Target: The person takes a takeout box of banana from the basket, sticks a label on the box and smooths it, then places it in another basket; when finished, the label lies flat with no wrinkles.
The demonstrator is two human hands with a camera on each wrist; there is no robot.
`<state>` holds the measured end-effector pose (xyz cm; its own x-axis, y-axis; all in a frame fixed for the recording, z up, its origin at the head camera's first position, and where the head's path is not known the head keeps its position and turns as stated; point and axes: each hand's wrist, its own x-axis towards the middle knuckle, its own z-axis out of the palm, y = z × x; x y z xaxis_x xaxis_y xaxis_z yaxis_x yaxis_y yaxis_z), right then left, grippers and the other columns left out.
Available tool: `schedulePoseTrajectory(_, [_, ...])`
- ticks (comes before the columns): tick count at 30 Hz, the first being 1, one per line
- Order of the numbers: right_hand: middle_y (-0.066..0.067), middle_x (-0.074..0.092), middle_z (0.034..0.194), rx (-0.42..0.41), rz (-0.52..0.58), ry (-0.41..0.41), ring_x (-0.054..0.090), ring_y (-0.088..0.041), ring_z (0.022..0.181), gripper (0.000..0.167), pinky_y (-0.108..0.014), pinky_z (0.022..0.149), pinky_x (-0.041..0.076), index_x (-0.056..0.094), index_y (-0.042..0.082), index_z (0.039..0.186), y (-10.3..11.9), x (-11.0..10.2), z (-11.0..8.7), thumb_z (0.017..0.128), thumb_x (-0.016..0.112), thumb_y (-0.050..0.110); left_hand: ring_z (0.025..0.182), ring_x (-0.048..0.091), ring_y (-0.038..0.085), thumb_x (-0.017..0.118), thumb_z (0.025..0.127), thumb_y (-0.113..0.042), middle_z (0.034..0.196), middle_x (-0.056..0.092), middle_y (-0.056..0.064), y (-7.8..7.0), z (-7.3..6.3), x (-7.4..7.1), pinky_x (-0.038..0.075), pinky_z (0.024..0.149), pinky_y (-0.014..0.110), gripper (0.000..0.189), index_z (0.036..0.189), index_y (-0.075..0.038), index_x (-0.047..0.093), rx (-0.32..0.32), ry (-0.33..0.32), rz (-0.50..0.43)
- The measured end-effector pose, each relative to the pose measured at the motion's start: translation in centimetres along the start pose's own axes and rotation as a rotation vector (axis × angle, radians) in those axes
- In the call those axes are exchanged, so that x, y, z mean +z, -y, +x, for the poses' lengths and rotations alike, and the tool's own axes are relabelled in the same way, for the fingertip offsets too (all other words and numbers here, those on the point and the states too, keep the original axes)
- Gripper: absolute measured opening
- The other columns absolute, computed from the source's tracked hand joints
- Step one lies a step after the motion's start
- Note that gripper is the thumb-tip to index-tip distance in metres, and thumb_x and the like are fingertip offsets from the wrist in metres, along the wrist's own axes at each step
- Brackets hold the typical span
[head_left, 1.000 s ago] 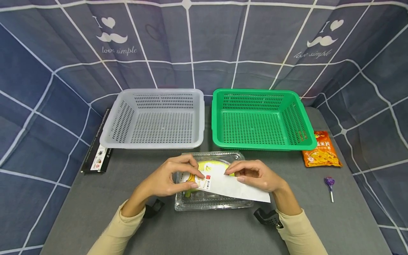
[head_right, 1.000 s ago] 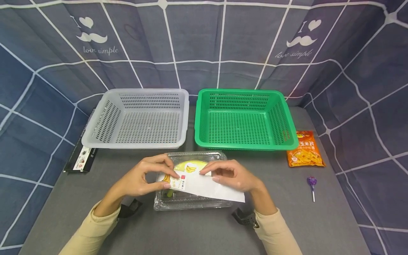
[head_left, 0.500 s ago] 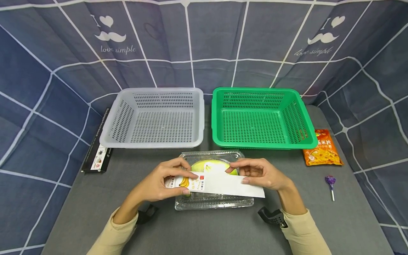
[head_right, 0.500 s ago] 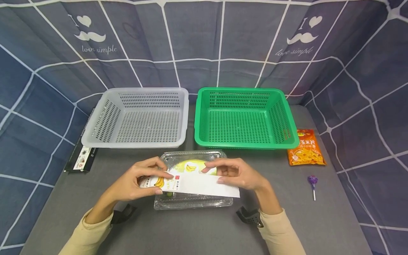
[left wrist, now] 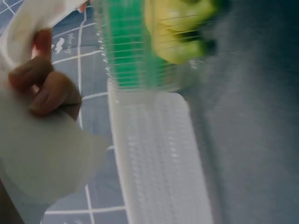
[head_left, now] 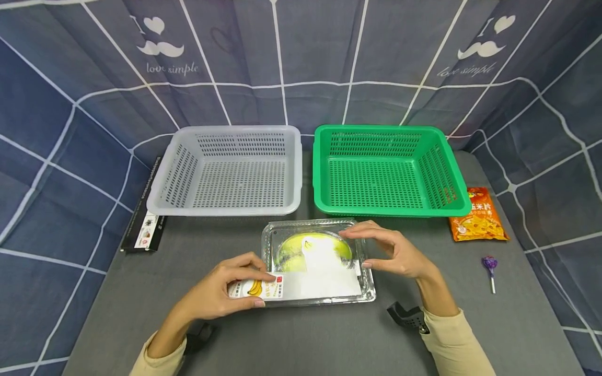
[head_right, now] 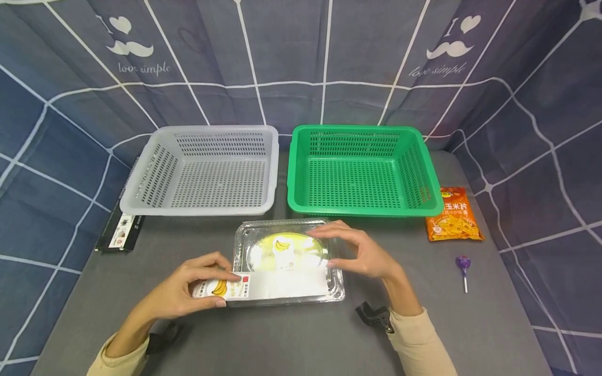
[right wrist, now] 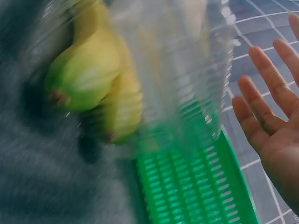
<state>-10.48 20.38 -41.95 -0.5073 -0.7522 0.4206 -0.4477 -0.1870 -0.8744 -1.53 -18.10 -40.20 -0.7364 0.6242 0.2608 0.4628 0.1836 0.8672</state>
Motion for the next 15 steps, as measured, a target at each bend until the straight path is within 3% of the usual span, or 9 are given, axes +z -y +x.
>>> schedulePoseTrajectory(3, [-0.019,0.048,0.145,0.067,-0.127,-0.032,0.038,-0.025,0.139,0.065,-0.027,0.115,0.029,0.052,-0.003,0.138,-0.4,0.1,-0.3,0.076,0.073,-0.013,0.091,0.058,0.011,0.079,0.082,-0.010,0.110,0.060,0.000,0.4,-1.7,0.6,0.051,0.071,0.023,0.036,0.117,-0.012,0.071,-0.056,0.024,-0.009])
schedulePoseTrajectory(9, [-0.015,0.051,0.143,0.157,-0.315,-0.058,0.035,-0.033,0.141,0.061,-0.026,0.117,0.022,0.059,0.004,0.132,-1.2,0.5,-0.9,0.075,0.082,0.003,0.093,0.060,0.012,0.078,0.082,-0.006,0.111,0.061,0.001,1.5,-4.4,1.9,0.051,0.074,0.024,0.038,0.118,-0.011,0.070,-0.062,0.015,-0.035])
schedulePoseTrajectory(12, [-0.012,0.053,0.142,0.170,-0.364,-0.073,0.033,-0.035,0.142,0.061,-0.034,0.119,0.021,0.061,0.006,0.131,-1.4,0.5,-1.0,0.074,0.084,0.008,0.096,0.060,0.013,0.076,0.083,-0.005,0.112,0.062,0.003,1.9,-5.4,2.4,0.051,0.077,0.025,0.036,0.119,-0.011,0.070,-0.105,0.010,-0.051])
schedulePoseTrajectory(15, [-0.008,0.051,0.146,0.218,-0.409,-0.059,0.030,-0.033,0.145,0.062,-0.049,0.117,0.022,0.061,0.011,0.132,-1.5,0.5,-1.1,0.075,0.085,0.015,0.099,0.060,0.015,0.073,0.086,-0.004,0.115,0.062,0.004,2.3,-6.4,2.6,0.050,0.080,0.026,0.036,0.121,-0.010,0.069,-0.154,0.018,-0.081])
